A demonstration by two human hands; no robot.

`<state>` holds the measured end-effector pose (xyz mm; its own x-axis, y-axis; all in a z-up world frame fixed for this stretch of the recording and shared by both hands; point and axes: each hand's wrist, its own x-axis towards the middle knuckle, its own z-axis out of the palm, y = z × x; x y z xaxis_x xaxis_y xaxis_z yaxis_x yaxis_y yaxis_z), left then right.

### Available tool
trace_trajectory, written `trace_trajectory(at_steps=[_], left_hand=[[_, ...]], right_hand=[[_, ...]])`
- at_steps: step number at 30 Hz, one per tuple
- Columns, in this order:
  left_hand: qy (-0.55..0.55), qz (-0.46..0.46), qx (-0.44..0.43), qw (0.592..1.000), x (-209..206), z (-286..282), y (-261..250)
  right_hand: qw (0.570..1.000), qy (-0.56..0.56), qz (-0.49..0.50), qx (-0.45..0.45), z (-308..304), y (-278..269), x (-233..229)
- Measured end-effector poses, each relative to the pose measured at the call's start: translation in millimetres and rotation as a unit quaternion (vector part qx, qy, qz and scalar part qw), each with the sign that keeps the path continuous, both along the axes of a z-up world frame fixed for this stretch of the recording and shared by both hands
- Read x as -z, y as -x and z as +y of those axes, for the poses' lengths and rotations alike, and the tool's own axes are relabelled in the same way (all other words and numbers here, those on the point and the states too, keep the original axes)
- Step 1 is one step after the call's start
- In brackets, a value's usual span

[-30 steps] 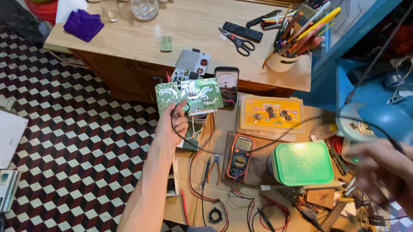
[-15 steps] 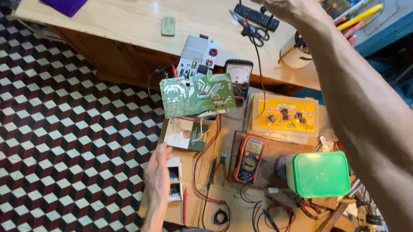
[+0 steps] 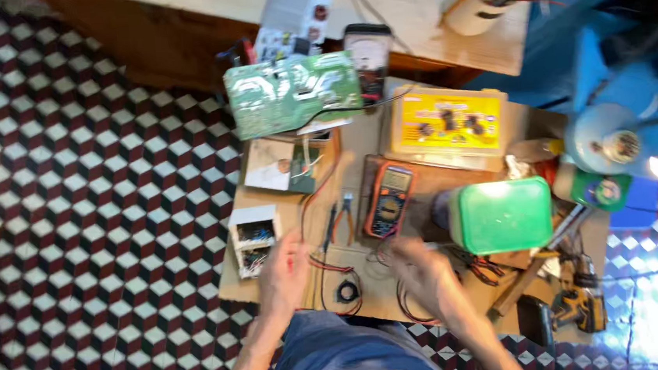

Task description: The person uses a multimeter to test points on a circuit board, then flips the board to test the other side. They adjust a desk lamp, search through a small box of components, and handle a USB flash drive and a green container.

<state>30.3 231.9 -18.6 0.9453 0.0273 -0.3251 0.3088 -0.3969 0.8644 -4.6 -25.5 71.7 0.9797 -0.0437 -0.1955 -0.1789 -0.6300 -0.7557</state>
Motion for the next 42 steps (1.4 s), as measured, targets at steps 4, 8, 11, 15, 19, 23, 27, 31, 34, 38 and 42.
trace_trajectory(at_steps=[4, 8, 11, 15, 19, 23, 27, 31, 34, 38, 42], left_hand=[[0.053, -0.081, 0.134, 0.986, -7.6, -85.0, -19.1], [0.085, -0.091, 0.224, 0.967, -15.9, -132.3, -12.7], [0.017, -0.056, 0.278, 0.959, -11.2, -150.7, 2.3], [-0.009, -0.055, 0.283, 0.957, 14.2, -161.5, 33.9], [-0.011, -0.06, 0.253, 0.965, 37.6, -166.2, 71.3], [0.058, 0.045, 0.219, 0.973, 38.5, -173.8, 103.3], [0.047, 0.138, 0.231, 0.962, 37.4, -184.2, 124.1], [-0.051, 0.144, 0.334, 0.93, 45.8, -229.2, 104.2], [0.232, 0.279, 0.396, 0.843, 42.0, -274.7, 95.8], [0.675, 0.359, 0.409, 0.497, 22.9, -336.5, 104.8], [0.663, 0.539, 0.249, 0.455, 16.2, -360.6, 101.0]], right_hand=[[0.976, 0.007, 0.215, 0.029, -16.2, 74.4, 18.2], [0.946, -0.017, 0.301, 0.119, -30.4, 136.2, 29.5], [0.954, -0.078, 0.238, 0.167, -39.6, 167.0, 38.1], [0.942, -0.079, 0.216, 0.242, -46.6, 199.3, 55.8], [0.934, -0.1, 0.166, 0.299, -67.8, 231.0, 81.3], [0.957, -0.129, 0.066, 0.252, -88.4, 256.1, 104.2], [0.991, -0.089, -0.014, 0.103, -111.3, 257.8, 124.5], [0.859, 0.339, -0.375, 0.082, -115.8, 240.6, 130.4], [0.917, 0.294, -0.246, 0.108, -116.2, 204.3, 128.3], [0.901, 0.3, -0.257, 0.181, -109.2, 149.6, 120.4], [0.919, 0.351, -0.132, 0.124, -171.0, 147.9, 117.7]])
